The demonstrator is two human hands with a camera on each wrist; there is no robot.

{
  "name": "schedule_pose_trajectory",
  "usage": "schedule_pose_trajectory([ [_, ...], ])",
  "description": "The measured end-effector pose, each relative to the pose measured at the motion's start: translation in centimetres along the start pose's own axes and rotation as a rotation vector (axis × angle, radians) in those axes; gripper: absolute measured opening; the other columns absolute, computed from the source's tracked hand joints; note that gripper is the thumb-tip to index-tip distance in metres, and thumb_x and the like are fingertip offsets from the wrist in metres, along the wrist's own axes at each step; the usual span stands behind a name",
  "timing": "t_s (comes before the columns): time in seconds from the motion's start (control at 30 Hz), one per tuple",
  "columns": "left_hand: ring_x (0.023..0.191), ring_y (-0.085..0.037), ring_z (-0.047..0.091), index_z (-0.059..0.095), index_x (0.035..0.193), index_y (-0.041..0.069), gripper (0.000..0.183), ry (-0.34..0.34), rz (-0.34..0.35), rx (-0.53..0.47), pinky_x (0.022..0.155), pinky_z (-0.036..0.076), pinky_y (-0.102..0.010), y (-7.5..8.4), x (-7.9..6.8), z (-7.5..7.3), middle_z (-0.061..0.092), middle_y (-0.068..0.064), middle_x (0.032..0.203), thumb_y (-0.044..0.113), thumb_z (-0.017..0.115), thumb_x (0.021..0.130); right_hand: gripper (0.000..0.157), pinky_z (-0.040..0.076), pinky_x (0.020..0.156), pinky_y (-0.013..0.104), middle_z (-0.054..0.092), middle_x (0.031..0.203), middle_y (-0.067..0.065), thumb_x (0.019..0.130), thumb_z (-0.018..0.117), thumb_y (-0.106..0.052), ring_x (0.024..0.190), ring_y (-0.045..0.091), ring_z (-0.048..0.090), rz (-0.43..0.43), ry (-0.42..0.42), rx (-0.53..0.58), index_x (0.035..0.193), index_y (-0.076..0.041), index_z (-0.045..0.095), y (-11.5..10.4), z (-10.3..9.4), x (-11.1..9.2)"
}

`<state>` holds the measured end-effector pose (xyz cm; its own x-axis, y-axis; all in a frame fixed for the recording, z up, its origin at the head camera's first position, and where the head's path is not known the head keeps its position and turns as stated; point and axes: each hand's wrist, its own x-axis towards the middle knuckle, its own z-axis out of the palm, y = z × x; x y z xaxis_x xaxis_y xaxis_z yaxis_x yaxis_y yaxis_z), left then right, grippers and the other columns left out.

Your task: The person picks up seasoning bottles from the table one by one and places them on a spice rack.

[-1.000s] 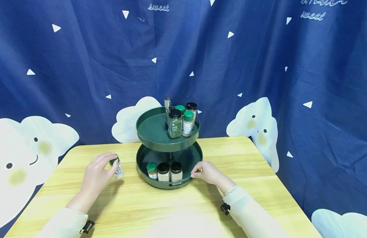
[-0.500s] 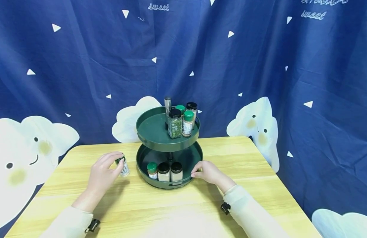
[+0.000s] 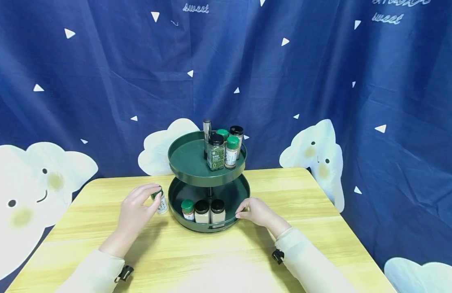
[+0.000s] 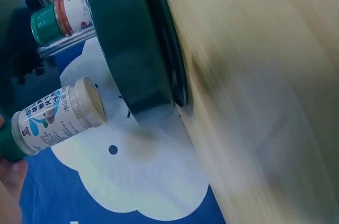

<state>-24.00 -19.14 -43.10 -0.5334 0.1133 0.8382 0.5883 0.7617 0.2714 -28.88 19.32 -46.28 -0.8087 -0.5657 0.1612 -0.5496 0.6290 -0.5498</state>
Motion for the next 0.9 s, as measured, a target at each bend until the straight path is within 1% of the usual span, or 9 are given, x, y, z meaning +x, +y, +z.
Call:
schedule_pose_trajectory([
  [0.13, 0.103, -0.029, 0.068, 0.077, 0.100, 0.003, 0.018, 0.019, 0.018, -0.013, 0.096, 0.052, -0.036, 0.2, 0.3, 0.6, 0.074, -0.008, 0.106, 0.007, 0.073, 0.084, 0.004, 0.054, 0.087, 0.048, 0.071, 0.088, -0.007, 0.086, 0.079, -0.018, 0.088, 0.017, 0.066, -0.006, 0.003, 0.010, 0.086, -0.014, 0.079, 0.1, 0.0, 0.0],
  [0.33, 0.104, -0.027, 0.068, 0.077, 0.101, 0.003, 0.018, 0.021, 0.025, -0.021, 0.098, 0.051, -0.034, 0.5, 0.4, 1.2, 0.074, -0.007, 0.106, 0.007, 0.073, 0.084, 0.005, 0.054, 0.088, 0.049, 0.071, 0.088, -0.006, 0.086, 0.079, -0.018, 0.089, 0.018, 0.067, -0.008, 0.000, 0.011, 0.086, -0.013, 0.079, 0.0, 0.0, 0.0],
  [0.5, 0.103, -0.027, 0.068, 0.078, 0.100, 0.004, 0.018, 0.027, 0.037, -0.025, 0.096, 0.052, -0.035, 0.4, 0.4, 1.7, 0.074, -0.007, 0.106, 0.007, 0.074, 0.083, 0.005, 0.054, 0.088, 0.049, 0.071, 0.088, -0.006, 0.086, 0.079, -0.018, 0.090, 0.018, 0.067, -0.011, 0.000, 0.015, 0.086, -0.013, 0.079, 0.1, 0.1, 0.0],
  [0.7, 0.104, -0.027, 0.068, 0.077, 0.101, 0.004, 0.018, 0.020, 0.046, -0.022, 0.096, 0.053, -0.037, 0.4, 0.5, 2.2, 0.074, -0.007, 0.107, 0.007, 0.074, 0.084, 0.005, 0.054, 0.088, 0.048, 0.071, 0.088, -0.007, 0.086, 0.079, -0.018, 0.089, 0.017, 0.066, -0.012, 0.000, 0.020, 0.086, -0.013, 0.079, 0.2, 0.2, 0.0],
  [0.9, 0.103, -0.028, 0.068, 0.077, 0.099, 0.003, 0.018, 0.045, 0.051, -0.054, 0.094, 0.054, -0.039, 0.4, 0.6, 2.9, 0.074, -0.007, 0.105, 0.004, 0.075, 0.082, 0.005, 0.054, 0.088, 0.048, 0.071, 0.087, -0.007, 0.086, 0.079, -0.017, 0.088, 0.017, 0.066, -0.009, 0.005, 0.022, 0.086, -0.012, 0.079, 0.2, 0.2, 0.1],
])
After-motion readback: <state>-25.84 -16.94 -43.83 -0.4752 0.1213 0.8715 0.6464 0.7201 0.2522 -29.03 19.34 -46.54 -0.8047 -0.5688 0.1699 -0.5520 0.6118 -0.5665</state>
